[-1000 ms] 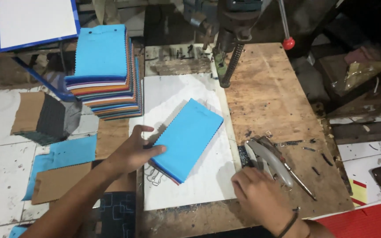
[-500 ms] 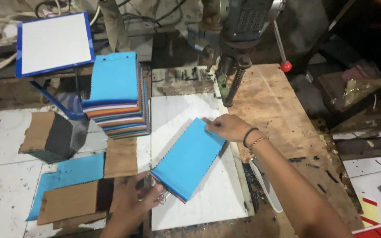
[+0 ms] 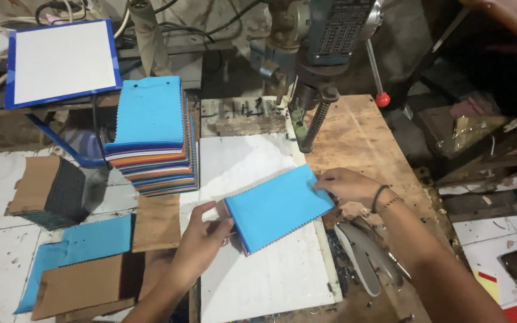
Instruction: Assembling fabric swatch books by stacking materials, clipping them, stapling the spine, and drilling holes for binding.
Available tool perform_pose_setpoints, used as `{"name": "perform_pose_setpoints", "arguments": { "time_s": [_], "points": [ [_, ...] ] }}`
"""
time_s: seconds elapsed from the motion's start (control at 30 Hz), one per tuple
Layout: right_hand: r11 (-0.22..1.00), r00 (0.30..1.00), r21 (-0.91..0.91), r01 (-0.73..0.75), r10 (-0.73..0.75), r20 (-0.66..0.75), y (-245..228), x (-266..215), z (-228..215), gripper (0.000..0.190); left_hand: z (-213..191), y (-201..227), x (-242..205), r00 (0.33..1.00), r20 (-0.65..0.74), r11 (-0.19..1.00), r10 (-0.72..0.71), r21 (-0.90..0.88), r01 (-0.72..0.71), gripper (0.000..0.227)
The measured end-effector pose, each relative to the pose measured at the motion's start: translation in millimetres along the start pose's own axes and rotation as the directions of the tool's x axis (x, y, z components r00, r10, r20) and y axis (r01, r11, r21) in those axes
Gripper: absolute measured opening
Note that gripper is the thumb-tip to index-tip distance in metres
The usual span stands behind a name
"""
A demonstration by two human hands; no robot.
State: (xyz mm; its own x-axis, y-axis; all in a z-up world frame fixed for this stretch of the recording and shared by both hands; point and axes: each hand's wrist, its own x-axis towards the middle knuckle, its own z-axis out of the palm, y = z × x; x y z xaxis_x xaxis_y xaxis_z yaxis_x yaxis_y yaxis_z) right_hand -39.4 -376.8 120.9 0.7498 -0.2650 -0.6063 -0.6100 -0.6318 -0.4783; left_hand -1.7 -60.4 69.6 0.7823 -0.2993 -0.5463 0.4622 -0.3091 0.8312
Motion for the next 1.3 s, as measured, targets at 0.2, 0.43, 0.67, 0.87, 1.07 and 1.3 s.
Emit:
{"name": "perform_pose_setpoints", "arguments": {
  "time_s": [0.2,0.43,0.67,0.87,1.07,1.3],
  "points": [
    [0.984,0.964,0.004,0.177,-0.172,-0.204,7.5,27.0,-6.1,0.071,-0.6,-9.7,-20.3,0.995,-0.094,0.988,0.042,0.149,-0.027,0.081],
    [0.633,0.865,-0.742,0.220,-0.478,-0.152,46.4,148.6,-19.9,0.051,30.9,-138.0,1.6,0.736,-0.368,0.820,0.568,0.333,-0.466,0.085],
    [0.331,0.884,-0.940,0.088,-0.460,-0.079,55.2,187.8,-15.6,0.040,32.9,-119.6,8.2,0.322,0.068,0.070,0.944,0.914,-0.400,0.050],
    [0.817,0.740,-0.499,0.288,-0.521,-0.425,72.4,121.6,-9.8,0.017,35.9,-117.0,19.5,0.193,0.108,-0.039,0.975,0.942,-0.333,0.045],
    [0.995,0.994,0.014,0.103,-0.102,-0.045,42.8,17.6,4.0,0.083,46.5,-103.5,16.6,0.302,-0.011,0.159,0.953,0.870,-0.468,0.045],
    [0.833,0.999,0.551,0.045,-0.036,-0.029,28.1,4.8,8.1,0.050,34.7,-79.9,41.6,0.514,0.044,0.251,0.857,0.836,-0.489,0.055]
  ]
}}
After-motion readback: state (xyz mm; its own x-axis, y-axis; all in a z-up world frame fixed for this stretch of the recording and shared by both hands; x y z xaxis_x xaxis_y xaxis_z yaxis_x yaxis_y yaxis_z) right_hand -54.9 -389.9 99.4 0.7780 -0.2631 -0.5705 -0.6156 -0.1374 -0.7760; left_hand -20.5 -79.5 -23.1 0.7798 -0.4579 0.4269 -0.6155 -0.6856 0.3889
